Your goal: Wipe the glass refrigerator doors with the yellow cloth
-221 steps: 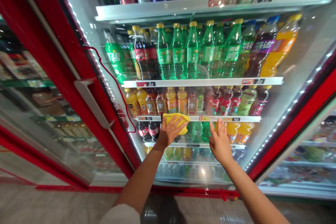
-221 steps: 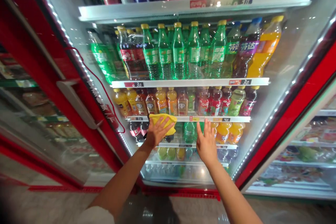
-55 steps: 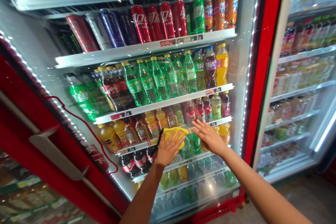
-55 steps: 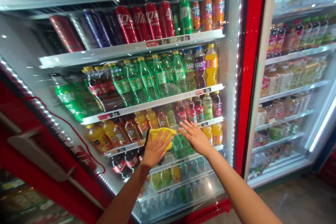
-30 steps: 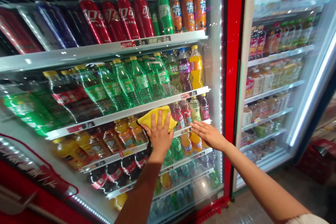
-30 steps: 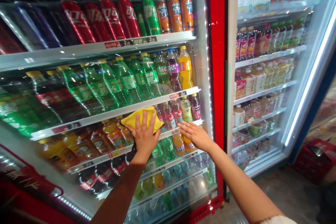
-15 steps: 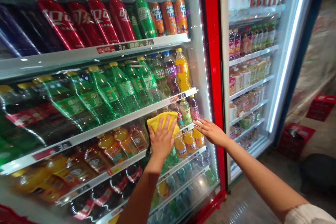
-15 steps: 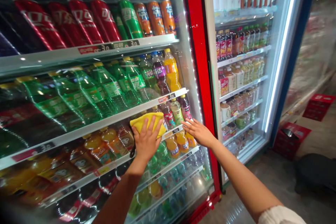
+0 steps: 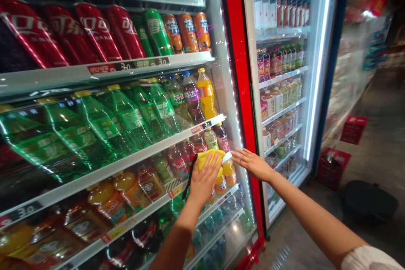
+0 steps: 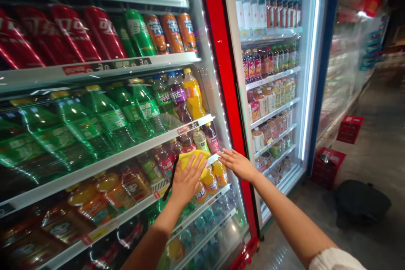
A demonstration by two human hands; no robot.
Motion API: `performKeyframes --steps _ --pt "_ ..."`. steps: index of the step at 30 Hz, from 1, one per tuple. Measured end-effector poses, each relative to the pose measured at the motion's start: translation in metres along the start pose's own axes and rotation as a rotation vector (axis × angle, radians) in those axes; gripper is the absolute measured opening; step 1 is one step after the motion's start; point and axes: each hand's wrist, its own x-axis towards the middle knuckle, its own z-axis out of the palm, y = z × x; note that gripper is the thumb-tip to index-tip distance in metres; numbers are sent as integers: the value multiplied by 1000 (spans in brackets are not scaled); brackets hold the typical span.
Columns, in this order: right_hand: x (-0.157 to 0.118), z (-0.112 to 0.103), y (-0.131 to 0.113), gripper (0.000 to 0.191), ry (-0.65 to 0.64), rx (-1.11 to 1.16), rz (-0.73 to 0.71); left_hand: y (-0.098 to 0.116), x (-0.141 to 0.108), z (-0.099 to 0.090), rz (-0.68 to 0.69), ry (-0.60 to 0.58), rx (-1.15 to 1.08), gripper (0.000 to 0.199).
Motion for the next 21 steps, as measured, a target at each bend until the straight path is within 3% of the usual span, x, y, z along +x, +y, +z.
performKeyframes --steps 4,10,17,21 --pt "-6 4 18 75 27 0 -42 13 31 5 -99 7 49 75" --pt "-20 10 52 71 39 15 -112 29 40 24 161 -2 93 63" --pt "-42 18 77 77 74 38 -45 49 89 25 -28 -37 122 68" --pt "-52 23 84 75 50 73 -30 62 86 36 67 -30 145 62"
